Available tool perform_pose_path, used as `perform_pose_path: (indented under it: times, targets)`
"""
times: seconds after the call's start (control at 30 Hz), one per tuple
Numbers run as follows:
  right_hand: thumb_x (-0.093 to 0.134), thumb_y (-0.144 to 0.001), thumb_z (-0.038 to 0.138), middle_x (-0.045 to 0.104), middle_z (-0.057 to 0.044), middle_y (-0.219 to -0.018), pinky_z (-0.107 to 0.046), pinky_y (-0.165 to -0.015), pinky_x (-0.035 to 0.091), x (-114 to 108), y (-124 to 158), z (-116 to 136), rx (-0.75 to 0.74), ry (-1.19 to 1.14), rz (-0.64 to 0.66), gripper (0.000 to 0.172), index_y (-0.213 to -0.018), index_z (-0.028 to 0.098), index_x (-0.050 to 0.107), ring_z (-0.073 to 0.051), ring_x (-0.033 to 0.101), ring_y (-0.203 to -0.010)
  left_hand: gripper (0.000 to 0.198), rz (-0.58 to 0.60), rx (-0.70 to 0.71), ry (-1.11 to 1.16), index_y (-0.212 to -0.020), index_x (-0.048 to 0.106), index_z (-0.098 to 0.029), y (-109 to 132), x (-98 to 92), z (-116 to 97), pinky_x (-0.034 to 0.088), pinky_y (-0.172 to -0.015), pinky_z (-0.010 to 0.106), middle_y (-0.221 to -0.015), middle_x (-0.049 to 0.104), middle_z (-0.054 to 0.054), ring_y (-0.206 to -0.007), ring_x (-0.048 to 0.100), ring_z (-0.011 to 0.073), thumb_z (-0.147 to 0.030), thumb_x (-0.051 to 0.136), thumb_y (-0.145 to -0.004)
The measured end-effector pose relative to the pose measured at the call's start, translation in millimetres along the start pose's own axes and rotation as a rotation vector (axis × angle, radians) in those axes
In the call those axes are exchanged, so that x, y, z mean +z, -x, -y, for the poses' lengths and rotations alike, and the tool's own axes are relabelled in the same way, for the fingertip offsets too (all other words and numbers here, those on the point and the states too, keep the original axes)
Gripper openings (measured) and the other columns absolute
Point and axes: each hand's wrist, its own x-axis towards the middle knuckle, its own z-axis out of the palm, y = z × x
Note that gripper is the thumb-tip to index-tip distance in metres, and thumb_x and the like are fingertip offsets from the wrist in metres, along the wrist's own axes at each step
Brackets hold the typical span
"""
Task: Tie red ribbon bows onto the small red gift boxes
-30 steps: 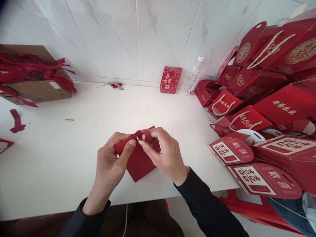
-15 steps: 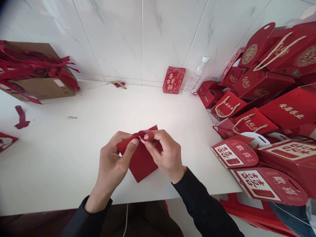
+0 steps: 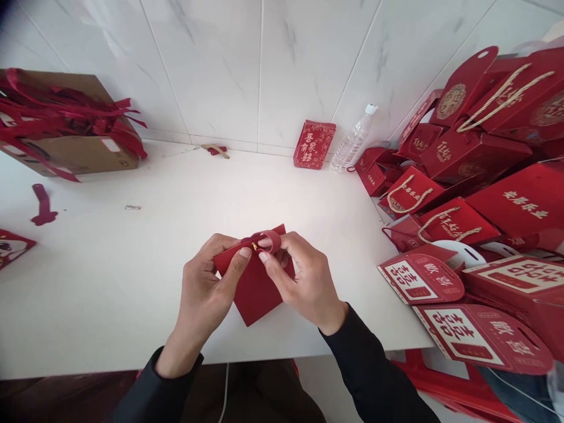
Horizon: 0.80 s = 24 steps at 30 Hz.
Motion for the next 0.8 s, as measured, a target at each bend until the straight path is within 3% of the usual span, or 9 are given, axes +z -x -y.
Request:
perform_pose_path:
  times: [0.23, 0.53, 0.67, 0.8]
  targets:
    - [0.060, -0.094, 0.014, 0.065, -0.001, -0.085, -0.030, -0.065, 0.052, -5, 0, 12, 0.024, 0.047, 0.078, 0.017, -0.103, 0.024, 0.070, -0.016, 0.057, -0.069, 0.010, -0.038, 0.046, -0.046, -0.089, 0.071, -0.023, -1, 2.6, 0, 0.048, -0.061, 0.024, -0.081, 0.065, -0.001, -0.072, 0.062, 0.0117, -0.021, 0.064, -0.093]
    - [0.061, -0.094, 0.016, 0.066, 0.000, -0.086, -0.027, -0.067, 0.051, 5, 2, 9, 0.073, -0.021, 0.026, 0.014, -0.101, 0.023, 0.070, -0.015, 0.058, -0.071, 0.010, -0.065, 0.061, -0.082, -0.085, 0.069, -0.022, 0, 5.9, -1, 0.047, -0.058, 0.023, -0.080, 0.065, -0.001, -0.070, 0.061, 0.0110, -0.021, 0.063, -0.094]
    - [0.064, -0.091, 0.019, 0.063, 0.002, -0.074, -0.026, -0.062, 0.048, 4, 2, 17, 0.291, -0.025, -0.019, 0.006, -0.089, 0.021, 0.069, -0.014, 0.055, -0.065, 0.010, -0.074, 0.086, -0.099, -0.086, 0.069, -0.022, 0, 7.4, 0, 0.046, -0.058, 0.023, -0.080, 0.064, -0.001, -0.069, 0.060, 0.0110, -0.019, 0.063, -0.094]
    - [0.068, -0.090, 0.026, 0.068, 0.001, -0.079, -0.027, -0.066, 0.049, 0, 0, 26, 0.541, -0.212, 0.078, 0.006, -0.088, 0.022, 0.072, -0.016, 0.061, -0.072, 0.010, -0.070, 0.117, -0.108, -0.087, 0.067, -0.022, 2, 7.9, 2, 0.046, -0.059, 0.023, -0.080, 0.063, -0.002, -0.071, 0.059, 0.0104, -0.018, 0.062, -0.094]
